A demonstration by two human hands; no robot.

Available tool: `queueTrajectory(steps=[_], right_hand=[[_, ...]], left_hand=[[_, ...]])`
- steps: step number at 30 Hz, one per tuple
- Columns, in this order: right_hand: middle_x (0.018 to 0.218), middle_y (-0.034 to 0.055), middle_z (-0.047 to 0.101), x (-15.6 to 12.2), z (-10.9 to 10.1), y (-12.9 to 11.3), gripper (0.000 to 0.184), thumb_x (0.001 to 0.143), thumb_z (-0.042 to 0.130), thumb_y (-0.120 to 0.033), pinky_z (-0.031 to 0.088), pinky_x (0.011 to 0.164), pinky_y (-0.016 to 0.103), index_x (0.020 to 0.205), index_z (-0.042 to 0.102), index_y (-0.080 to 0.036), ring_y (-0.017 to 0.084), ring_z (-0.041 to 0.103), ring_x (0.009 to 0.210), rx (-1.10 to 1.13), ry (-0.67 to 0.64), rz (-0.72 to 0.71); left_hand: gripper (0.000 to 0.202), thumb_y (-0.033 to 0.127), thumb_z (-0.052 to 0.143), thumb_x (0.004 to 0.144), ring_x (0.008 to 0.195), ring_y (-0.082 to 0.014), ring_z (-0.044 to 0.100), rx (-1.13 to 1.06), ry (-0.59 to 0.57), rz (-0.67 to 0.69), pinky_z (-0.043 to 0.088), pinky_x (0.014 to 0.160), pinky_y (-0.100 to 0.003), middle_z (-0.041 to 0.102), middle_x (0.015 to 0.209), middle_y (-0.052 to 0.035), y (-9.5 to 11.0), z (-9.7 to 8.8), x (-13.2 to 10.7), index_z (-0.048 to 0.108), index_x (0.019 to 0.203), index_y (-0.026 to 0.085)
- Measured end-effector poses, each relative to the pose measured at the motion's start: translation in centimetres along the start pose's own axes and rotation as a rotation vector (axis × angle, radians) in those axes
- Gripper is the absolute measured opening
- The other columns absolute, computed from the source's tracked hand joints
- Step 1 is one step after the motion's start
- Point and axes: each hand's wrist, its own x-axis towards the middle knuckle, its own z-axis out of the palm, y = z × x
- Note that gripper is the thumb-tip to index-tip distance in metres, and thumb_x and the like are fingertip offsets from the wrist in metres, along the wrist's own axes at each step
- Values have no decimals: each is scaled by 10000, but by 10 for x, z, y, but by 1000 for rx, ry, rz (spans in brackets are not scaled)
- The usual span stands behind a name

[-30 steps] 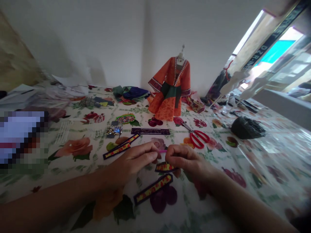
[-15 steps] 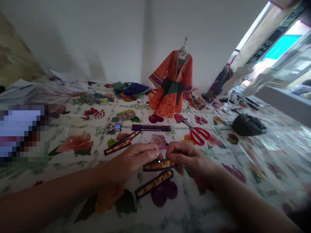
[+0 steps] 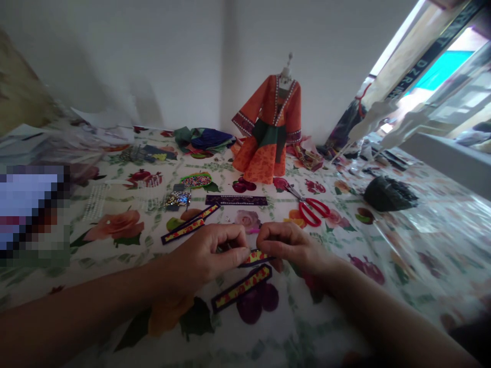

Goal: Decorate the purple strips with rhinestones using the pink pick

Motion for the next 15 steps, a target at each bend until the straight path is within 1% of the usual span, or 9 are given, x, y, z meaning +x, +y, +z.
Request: queueTrajectory(steps=[5,9,13,15], right_hand=[[654,-53,535,0,-3,2,268,975,704,-389,402,527,185,826,631,-179,70,536,544,18,16,-5],[622,-54,536,0,-3,2,280,965,709,-411,405,516,187,833,636,-176,77,532,528,19,19,3],[642,-57,524,1,-1,1,288,952,721,-416,423,528,188,821,631,-177,73,536,534,26,30,9],[642,-56,530,2,0,1,288,953,718,-417,438,537,190,818,630,-178,77,543,538,28,26,9]], left_hand=[[277,434,586,953,708,-149,423,-18,-26,-60,306,644,-281,485,735,40,-1,-2,3,604,803,201],[294,452,566,948,716,-158,421,-31,-42,-49,311,665,-290,460,725,37,1,-3,4,590,792,204],[334,478,551,941,731,-168,391,-42,45,-61,298,666,-300,410,726,32,5,-1,3,555,742,210],[347,497,543,940,726,-169,385,-27,51,-60,301,659,-300,404,727,32,5,-1,3,556,744,211]])
